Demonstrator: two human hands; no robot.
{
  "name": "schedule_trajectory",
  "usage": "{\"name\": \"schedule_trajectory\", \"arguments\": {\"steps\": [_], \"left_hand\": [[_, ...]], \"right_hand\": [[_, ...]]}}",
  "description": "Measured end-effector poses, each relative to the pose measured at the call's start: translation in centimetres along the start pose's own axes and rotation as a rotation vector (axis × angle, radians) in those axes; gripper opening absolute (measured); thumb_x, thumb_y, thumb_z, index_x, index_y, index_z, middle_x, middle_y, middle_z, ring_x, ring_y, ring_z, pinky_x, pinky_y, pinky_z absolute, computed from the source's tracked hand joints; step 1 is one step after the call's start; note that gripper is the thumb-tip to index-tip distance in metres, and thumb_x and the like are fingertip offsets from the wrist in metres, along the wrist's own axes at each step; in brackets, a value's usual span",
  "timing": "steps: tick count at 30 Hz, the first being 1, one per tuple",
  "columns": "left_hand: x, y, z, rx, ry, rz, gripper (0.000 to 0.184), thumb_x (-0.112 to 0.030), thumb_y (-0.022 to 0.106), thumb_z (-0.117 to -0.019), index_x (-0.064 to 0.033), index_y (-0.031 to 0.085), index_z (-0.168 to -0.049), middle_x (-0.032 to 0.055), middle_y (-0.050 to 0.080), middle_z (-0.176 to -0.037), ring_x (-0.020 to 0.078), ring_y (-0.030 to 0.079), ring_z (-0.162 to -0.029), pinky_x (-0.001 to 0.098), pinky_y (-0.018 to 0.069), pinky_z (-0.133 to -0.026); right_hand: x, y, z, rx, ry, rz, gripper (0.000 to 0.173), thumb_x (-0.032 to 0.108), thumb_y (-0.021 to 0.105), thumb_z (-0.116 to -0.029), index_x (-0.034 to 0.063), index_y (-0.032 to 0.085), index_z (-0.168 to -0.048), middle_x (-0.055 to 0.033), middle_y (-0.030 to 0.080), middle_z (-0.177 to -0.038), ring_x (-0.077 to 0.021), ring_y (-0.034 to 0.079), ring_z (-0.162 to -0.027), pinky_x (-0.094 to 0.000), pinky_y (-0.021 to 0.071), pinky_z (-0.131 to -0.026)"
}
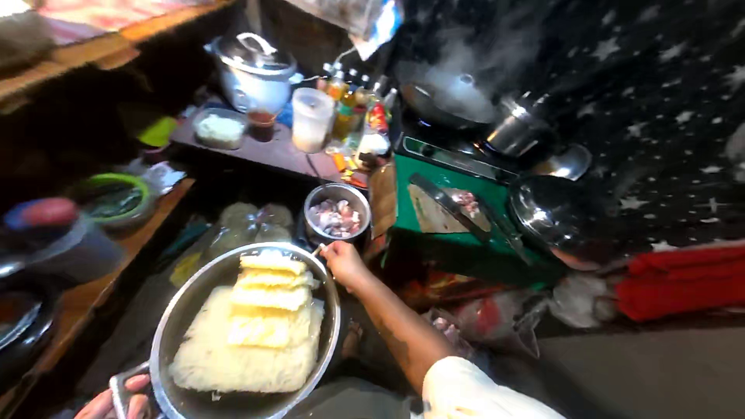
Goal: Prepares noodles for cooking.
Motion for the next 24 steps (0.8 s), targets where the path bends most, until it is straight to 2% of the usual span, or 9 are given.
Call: {"name": "schedule_trajectory", "arguments": {"steps": [3,5,7,11,13,15,17,19,24], "left_hand": [[-0.5,8.6,-3.8,0.281,0.066,0.062,0.040,-0.021,0.028,-0.1042,-0.0188,0.069,-0.106,-0.0091,0.075,-0.094,-0.0018,0.065,-0.072,0.0147,0.0526,-0.067],[-0.1,14.0,-6.2,0.461,0.118,0.123,0.035,-0.027,0.040,-0.1054,-0.0148,0.071,-0.116,-0.0050,0.076,-0.101,0.0004,0.067,-0.076,0.0151,0.0544,-0.069],[-0.3,19.6,-8.3,0.597,0.114,0.163,0.035,-0.034,0.049,-0.1027,-0.0130,0.071,-0.122,-0.0040,0.074,-0.097,0.0014,0.066,-0.073,0.0149,0.0532,-0.065],[-1.2,31.0,-11.7,0.657,0.153,0.218,0.038,-0.043,0.060,-0.0938,-0.0148,0.075,-0.115,-0.0006,0.075,-0.107,0.0019,0.066,-0.074,0.0140,0.0525,-0.062],[-1.5,36.3,-13.3,0.669,0.156,0.238,0.045,-0.051,0.066,-0.0891,-0.0140,0.076,-0.112,-0.0019,0.075,-0.096,0.0016,0.066,-0.070,0.0138,0.0527,-0.061],[-1.8,41.1,-14.9,0.680,0.118,0.211,0.042,-0.049,0.063,-0.0889,-0.0144,0.075,-0.109,-0.0046,0.072,-0.085,0.0009,0.063,-0.065,0.0139,0.0515,-0.059],[-1.8,45.3,-16.7,0.686,0.083,0.163,0.039,-0.042,0.051,-0.0928,-0.0157,0.075,-0.108,-0.0067,0.070,-0.076,0.0016,0.063,-0.065,0.0170,0.0535,-0.062],[-1.6,49.0,-18.8,0.658,0.042,0.111,0.038,-0.035,0.043,-0.0946,-0.0155,0.074,-0.107,-0.0070,0.070,-0.075,0.0023,0.065,-0.066,0.0194,0.0561,-0.064],[-1.0,57.0,-24.0,0.738,-0.077,0.023,0.036,-0.024,0.030,-0.0980,-0.0162,0.065,-0.103,-0.0117,0.060,-0.066,-0.0006,0.058,-0.060,0.0178,0.0518,-0.062]], "right_hand": [[-1.0,-9.6,-1.1,-0.121,-0.028,-0.043,0.030,0.017,0.045,-0.1098,-0.0064,0.062,-0.121,-0.0145,0.062,-0.096,-0.0178,0.058,-0.078,-0.0353,0.0516,-0.076],[-1.4,-15.9,-1.7,-0.168,-0.067,-0.066,0.028,0.014,0.044,-0.1093,-0.0070,0.062,-0.118,-0.0109,0.060,-0.089,-0.0139,0.057,-0.073,-0.0307,0.0522,-0.071],[-1.4,-21.9,-2.3,-0.223,-0.097,-0.101,0.027,0.014,0.046,-0.1093,-0.0068,0.062,-0.114,-0.0064,0.057,-0.081,-0.0096,0.054,-0.067,-0.0261,0.0499,-0.066],[-1.1,-32.5,-4.1,-0.368,-0.123,-0.090,0.024,0.010,0.048,-0.1081,-0.0078,0.064,-0.112,-0.0059,0.057,-0.078,-0.0073,0.053,-0.063,-0.0238,0.0490,-0.063],[-1.5,-37.0,-5.6,-0.439,-0.120,-0.061,0.023,0.009,0.050,-0.1072,-0.0079,0.065,-0.111,-0.0045,0.057,-0.074,-0.0069,0.053,-0.060,-0.0232,0.0491,-0.060],[-2.0,-40.9,-7.0,-0.508,-0.086,-0.037,0.023,0.011,0.051,-0.1070,-0.0062,0.065,-0.113,-0.0041,0.057,-0.073,-0.0081,0.053,-0.060,-0.0248,0.0494,-0.060],[-2.4,-44.1,-8.4,-0.575,-0.052,-0.023,0.024,0.013,0.051,-0.1079,-0.0051,0.065,-0.114,-0.0040,0.057,-0.074,-0.0081,0.053,-0.060,-0.0245,0.0484,-0.059],[-2.5,-46.9,-9.9,-0.639,-0.026,-0.023,0.024,0.012,0.050,-0.1082,-0.0060,0.065,-0.114,-0.0047,0.057,-0.075,-0.0078,0.052,-0.060,-0.0236,0.0469,-0.059],[-3.9,-51.3,-13.3,-0.769,0.127,-0.040,0.024,0.013,0.050,-0.1086,-0.0047,0.062,-0.120,-0.0057,0.056,-0.080,-0.0081,0.049,-0.060,-0.0240,0.0452,-0.057]]}}
Point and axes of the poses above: each hand's wrist, its own z-axis away from the middle knuckle, its own y-axis out of the palm, x = y × z, the point moved 6 cm from there along -z, towards the middle knuckle
